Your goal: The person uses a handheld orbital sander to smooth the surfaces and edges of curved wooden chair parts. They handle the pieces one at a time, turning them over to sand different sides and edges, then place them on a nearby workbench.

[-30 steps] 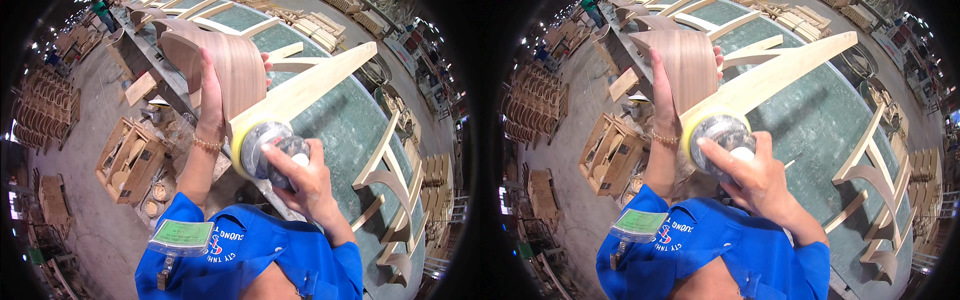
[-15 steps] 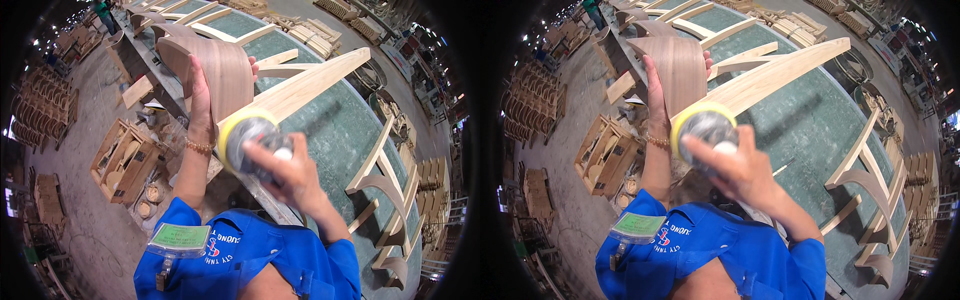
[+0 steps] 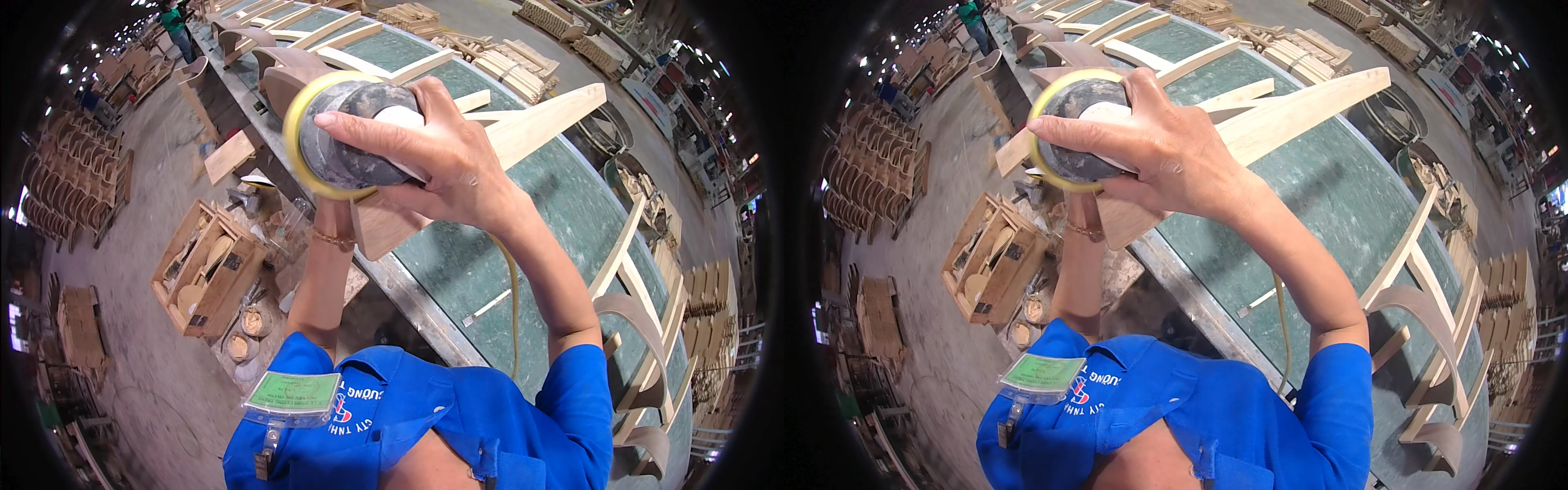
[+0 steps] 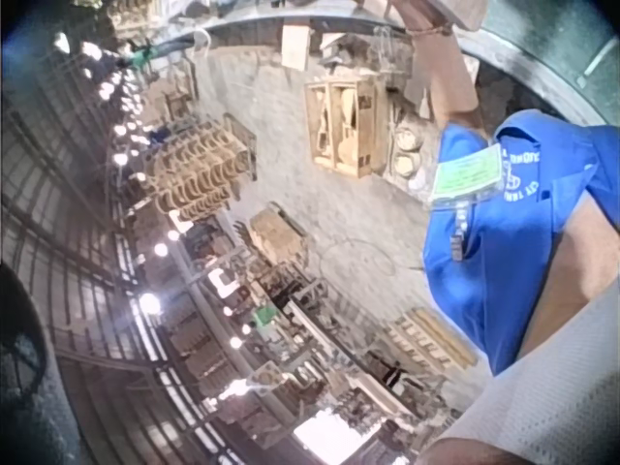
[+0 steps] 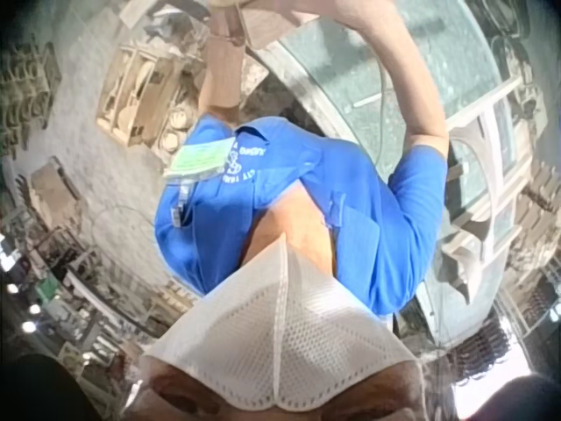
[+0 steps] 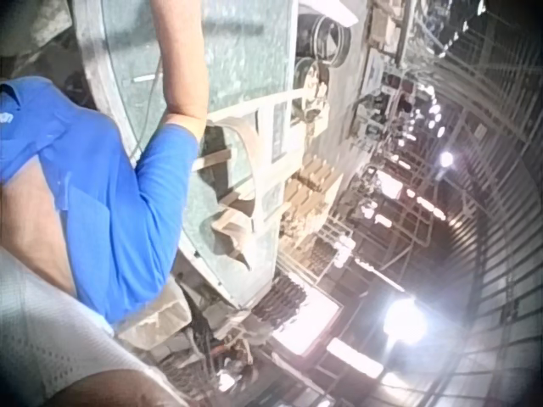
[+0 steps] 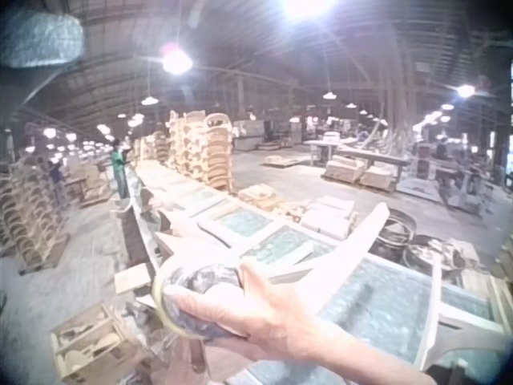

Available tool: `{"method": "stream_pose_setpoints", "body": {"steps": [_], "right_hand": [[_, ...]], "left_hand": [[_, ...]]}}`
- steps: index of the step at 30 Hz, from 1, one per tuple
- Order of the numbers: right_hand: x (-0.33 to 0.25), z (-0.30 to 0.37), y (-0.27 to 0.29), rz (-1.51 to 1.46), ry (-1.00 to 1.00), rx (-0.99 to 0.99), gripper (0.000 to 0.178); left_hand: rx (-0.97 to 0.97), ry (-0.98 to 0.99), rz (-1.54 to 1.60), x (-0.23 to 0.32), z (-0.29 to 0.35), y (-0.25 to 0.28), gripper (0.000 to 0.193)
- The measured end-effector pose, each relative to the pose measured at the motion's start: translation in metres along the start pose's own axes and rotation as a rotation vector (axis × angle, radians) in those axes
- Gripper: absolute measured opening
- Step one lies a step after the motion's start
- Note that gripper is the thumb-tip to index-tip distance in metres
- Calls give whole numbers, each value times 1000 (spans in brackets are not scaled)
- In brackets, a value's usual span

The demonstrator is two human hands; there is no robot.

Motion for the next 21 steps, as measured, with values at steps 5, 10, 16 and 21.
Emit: {"method": "stream_pose_setpoints", "body": {"steps": [5,10,16,21], "right_hand": [[10,10,13,100,-7,-5,80],[26,66,46,544,-253,124,93],[-30,196,66,251,-778,683,85],[-96,338,32,528,-1229,242,88]], "left_hand": [[44,-8,-68,-1,4,2,91],[-17,124,363,-17,-4,8,95],[-50,73,327,-21,-2,11,96],[-31,99,316,-23,2,-1,97]]}}
Point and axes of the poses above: each hand's wrist, its own z-axis away from the middle knuckle, its own y-axis out of the back of the hand, x = y × z, the point moved 2 cm from there along -z, towards the middle knuckle, and after that the axes turned 12 degrees about y, right-handed, at the moved point
